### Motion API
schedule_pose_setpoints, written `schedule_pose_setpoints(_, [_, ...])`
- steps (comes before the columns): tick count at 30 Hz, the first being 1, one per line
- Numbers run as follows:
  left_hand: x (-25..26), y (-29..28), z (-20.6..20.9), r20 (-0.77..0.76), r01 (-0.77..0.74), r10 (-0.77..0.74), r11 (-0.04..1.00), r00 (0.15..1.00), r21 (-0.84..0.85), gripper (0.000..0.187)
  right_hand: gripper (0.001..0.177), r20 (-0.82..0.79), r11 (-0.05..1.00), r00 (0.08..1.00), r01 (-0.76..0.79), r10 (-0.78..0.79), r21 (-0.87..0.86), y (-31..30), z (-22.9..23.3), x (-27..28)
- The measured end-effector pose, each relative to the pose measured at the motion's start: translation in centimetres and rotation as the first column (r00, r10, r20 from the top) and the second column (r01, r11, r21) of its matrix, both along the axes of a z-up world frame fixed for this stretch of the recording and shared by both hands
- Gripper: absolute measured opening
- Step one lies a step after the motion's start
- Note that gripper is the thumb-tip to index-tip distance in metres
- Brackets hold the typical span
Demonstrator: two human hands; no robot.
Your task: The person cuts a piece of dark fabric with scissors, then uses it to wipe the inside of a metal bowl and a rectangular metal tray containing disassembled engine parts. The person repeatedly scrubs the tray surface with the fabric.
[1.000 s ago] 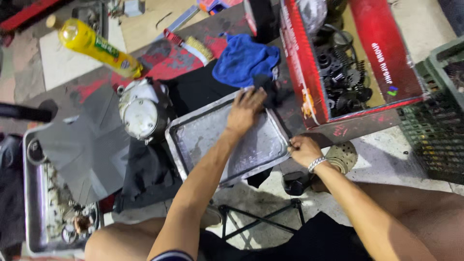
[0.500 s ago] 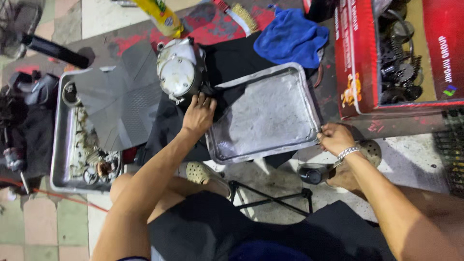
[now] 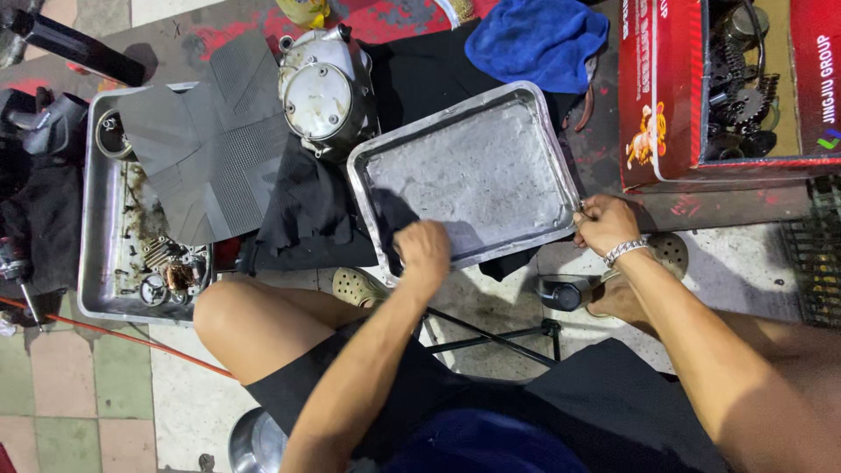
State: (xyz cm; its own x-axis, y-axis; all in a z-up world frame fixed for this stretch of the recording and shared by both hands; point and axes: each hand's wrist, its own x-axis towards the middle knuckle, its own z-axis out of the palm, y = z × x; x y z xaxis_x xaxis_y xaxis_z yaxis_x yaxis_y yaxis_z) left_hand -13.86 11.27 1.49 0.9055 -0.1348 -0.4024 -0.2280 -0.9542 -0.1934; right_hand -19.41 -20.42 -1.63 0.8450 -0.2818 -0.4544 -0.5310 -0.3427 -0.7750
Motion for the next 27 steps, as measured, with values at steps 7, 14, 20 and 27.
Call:
schedule_pose_setpoints(7, [0.3, -10.1, -2.2, 0.148, 0.255, -0.213, 0.674, 0.966, -0.693, 0.038, 0.017, 0.003, 0.994, 0.997, -0.077, 0.078, -0.079, -0.1, 0.9, -0.3])
schedule_pose_setpoints(14, [10.4, -8.9, -0.7, 0.530, 0.385, -0.020, 0.709, 0.848, -0.590, 0.030, 0.016, -0.021, 0.998, 1.000, 0.003, -0.002, 0.057, -0.5, 0.6, 0.2])
schedule_pose_setpoints(20, [11.5, -8.1, -2.8, 0.526, 0.383, 0.143, 0.532, 0.838, -0.755, 0.049, 0.024, 0.095, 0.959, 0.995, 0.001, -0.029, 0.282, -2.0, -1.3, 0.7])
schedule_pose_setpoints(27, [5.0, -13.8, -4.8, 0.305, 0.328, -0.122, 0.388, 0.944, -0.861, 0.034, 0.029, 0.061, 0.926, 0.997, 0.028, -0.056, 0.377, -2.1, -2.4, 0.0])
